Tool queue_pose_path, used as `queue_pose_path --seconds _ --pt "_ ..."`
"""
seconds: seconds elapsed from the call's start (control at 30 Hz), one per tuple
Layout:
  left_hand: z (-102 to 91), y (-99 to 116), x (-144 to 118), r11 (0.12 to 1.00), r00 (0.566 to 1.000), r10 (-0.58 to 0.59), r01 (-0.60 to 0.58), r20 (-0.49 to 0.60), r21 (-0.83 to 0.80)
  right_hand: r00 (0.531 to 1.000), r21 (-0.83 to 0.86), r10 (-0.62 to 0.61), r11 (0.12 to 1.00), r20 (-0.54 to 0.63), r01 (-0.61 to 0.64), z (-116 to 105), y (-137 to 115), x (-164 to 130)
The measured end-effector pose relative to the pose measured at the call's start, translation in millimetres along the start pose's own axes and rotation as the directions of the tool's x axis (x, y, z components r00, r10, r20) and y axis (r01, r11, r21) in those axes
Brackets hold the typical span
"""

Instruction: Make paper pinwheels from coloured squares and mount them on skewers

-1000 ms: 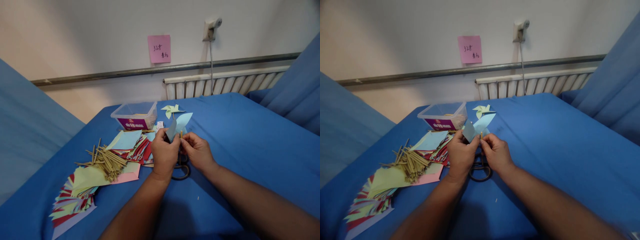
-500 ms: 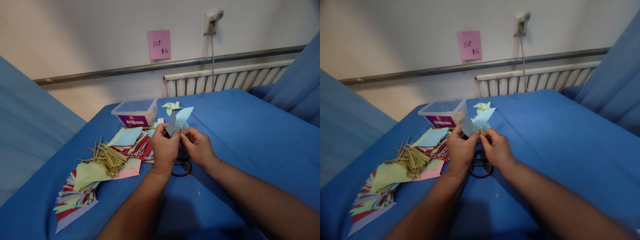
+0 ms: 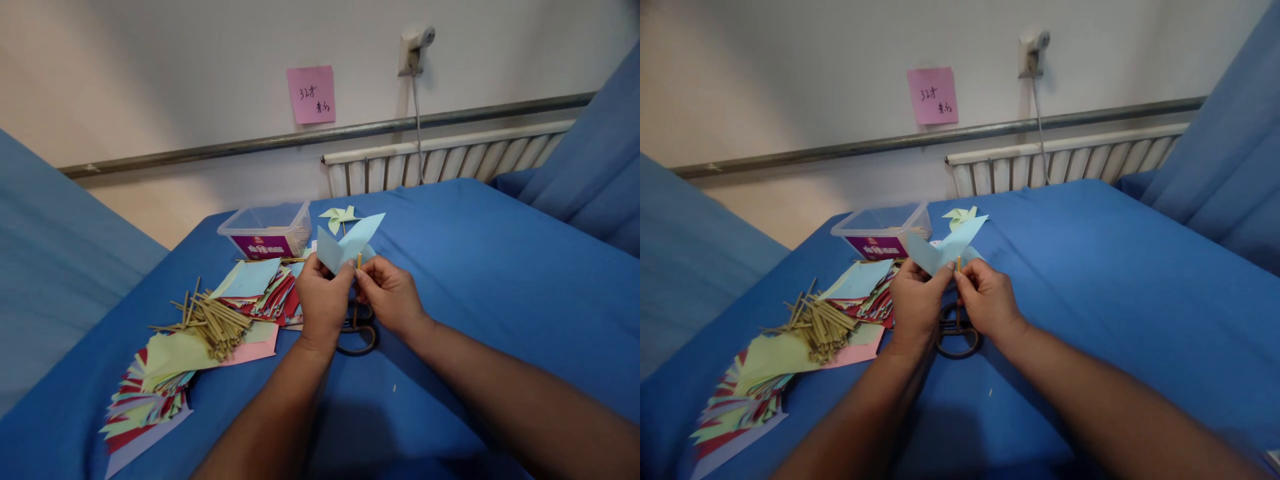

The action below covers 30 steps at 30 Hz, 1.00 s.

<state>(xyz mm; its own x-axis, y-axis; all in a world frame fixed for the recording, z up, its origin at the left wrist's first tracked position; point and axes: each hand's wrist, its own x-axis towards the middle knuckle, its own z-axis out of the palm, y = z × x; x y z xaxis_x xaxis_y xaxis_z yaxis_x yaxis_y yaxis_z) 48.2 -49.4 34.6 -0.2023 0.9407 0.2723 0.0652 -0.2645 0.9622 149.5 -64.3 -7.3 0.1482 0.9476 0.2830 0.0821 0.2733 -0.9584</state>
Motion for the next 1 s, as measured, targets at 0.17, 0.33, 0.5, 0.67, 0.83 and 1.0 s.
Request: queue_pose_path --seconds 0.17,0.33,0.5,0.67,0.83,1.0 --pt "-1.7 -0.8 0.5 0.998 1.0 0.02 -0.02 0.001 0.057 0.999 0.102 0.041 0.994 0.033 -0.044 0.9 -0.8 1.0" --pt "-3.6 -2.5 1.0 0.996 0.999 0.045 -0.046 0.024 0.076 0.999 0.076 0.039 0.996 0.007 -0.039 1.2 1.9 1.3" --pt "-4.2 -4.6 1.1 0.998 0.998 0.045 -0.046 0.045 0.038 1.0 0.052 0.017 0.999 0.008 -0.018 0.5 2.6 2.2" --pt "-4.9 -6.8 1.5 0.997 0.997 0.065 -0.066 0.049 0.031 1.0 0.053 0.022 0.998 0.009 -0.023 0.2 3.0 3.7" --pt "-6.4 -8.8 2.1 0.997 0.996 0.068 -0.071 0.06 0.039 1.0 0.028 -0.001 1.0 0.005 0.001 -0.4 3.5 3.7" --pt "-5.5 -7.2 2.0 0.998 0.996 0.058 -0.059 0.061 0.023 1.0 -0.014 -0.023 1.0 -0.002 0.023 -0.3 3.8 3.1"
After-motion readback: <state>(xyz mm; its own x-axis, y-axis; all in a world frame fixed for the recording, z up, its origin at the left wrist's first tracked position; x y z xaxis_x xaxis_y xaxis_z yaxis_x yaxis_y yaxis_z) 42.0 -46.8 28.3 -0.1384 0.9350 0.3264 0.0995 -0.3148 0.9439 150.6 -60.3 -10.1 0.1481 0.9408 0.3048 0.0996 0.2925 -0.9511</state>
